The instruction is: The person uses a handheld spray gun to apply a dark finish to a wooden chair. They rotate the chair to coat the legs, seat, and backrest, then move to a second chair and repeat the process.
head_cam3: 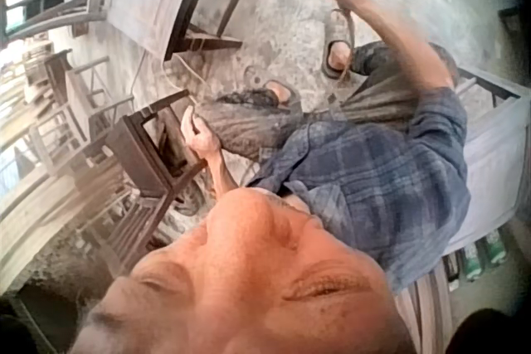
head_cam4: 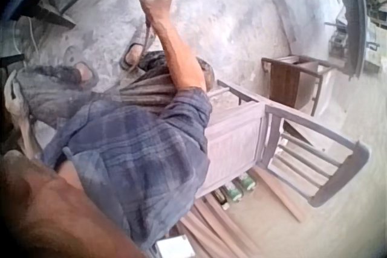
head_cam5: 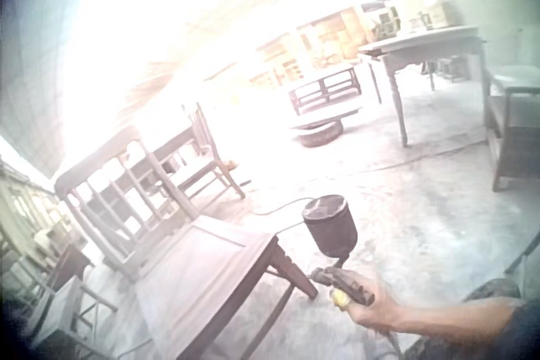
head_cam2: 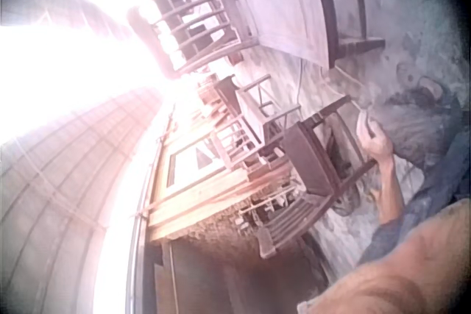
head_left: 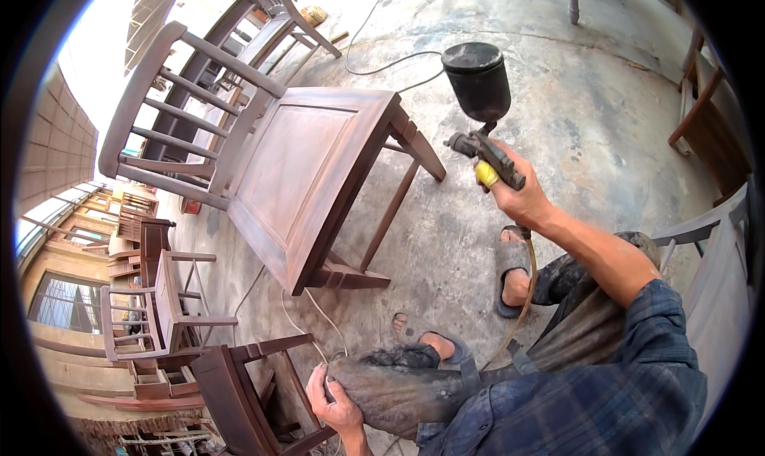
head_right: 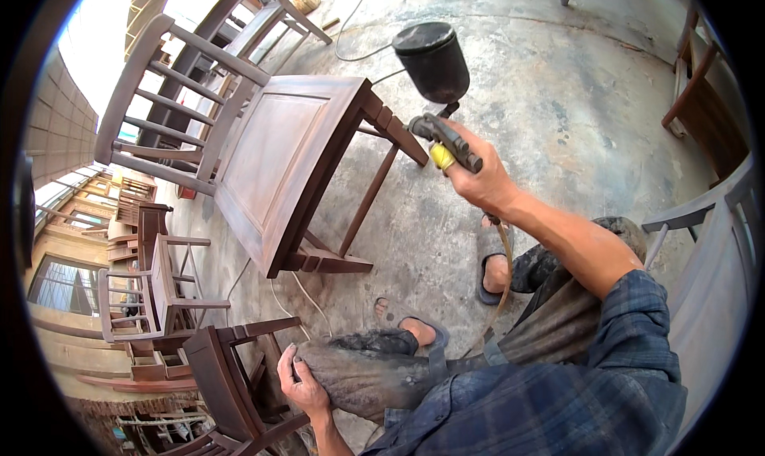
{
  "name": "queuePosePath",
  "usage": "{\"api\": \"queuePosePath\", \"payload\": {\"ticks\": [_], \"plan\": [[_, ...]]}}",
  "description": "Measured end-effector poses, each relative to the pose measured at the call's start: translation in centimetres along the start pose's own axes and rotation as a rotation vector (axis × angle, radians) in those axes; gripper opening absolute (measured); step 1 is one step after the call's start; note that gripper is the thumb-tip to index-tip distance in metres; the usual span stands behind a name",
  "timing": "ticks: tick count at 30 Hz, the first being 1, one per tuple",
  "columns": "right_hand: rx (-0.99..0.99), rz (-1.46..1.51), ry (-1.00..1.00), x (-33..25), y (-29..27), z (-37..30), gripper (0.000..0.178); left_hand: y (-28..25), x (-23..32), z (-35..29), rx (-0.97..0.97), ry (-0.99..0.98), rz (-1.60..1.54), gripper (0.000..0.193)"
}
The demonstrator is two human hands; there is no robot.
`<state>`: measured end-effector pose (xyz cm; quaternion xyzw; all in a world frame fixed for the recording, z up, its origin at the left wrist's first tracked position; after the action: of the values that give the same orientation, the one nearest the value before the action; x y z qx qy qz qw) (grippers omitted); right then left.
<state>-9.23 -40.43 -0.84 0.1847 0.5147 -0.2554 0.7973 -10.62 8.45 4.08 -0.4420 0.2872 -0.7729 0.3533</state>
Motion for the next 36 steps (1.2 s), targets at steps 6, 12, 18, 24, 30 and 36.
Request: {"api": "queuePosePath", "payload": {"ticks": [6, 12, 18, 24, 30, 36], "plan": [[-0.136, 0.068, 0.168, -0.3, 1.4, -2.5, 0.049, 0.1, -0.1, -0.5, 0.007, -0.049, -0.029, 0.033], [-0.102, -0.093, -0.095, -1.7, -0.8, -1.3, 0.047, 6.1, 3.7, 8.5, -0.39, -0.594, -1.249, 0.068], [-0.217, -0.048, 0.114, -5.8, 1.2, -1.9, 0.05, 27.9, 3.7, 14.5, -0.148, -1.058, -1.755, 0.134], [-0.152, -0.102, 0.028, -6.1, -2.0, -1.7, 0.052, 34.7, 6.9, 19.3, 0.24, -1.17, -1.961, 0.113], [-0.114, -0.092, 0.046, -5.2, -1.1, -0.6, 0.054, 35.0, 8.2, 19.9, 0.463, -1.375, -1.878, 0.083], [-0.153, -0.027, 0.049, -4.9, 0.9, -0.4, 0.053, 32.4, 0.5, 18.8, 0.323, -1.192, -1.857, 0.071]]}}
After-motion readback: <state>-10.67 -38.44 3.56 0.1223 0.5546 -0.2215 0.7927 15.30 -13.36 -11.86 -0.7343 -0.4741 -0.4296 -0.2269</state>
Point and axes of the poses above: each hand's wrist, its own z-axis towards the middle knuckle, its own y-axis out of the palm, x = y × z, the point moved 5 cm from there along z, towards the middle knuckle, and after that the axes turned 3 degrees about x, right-handed, at the moved point
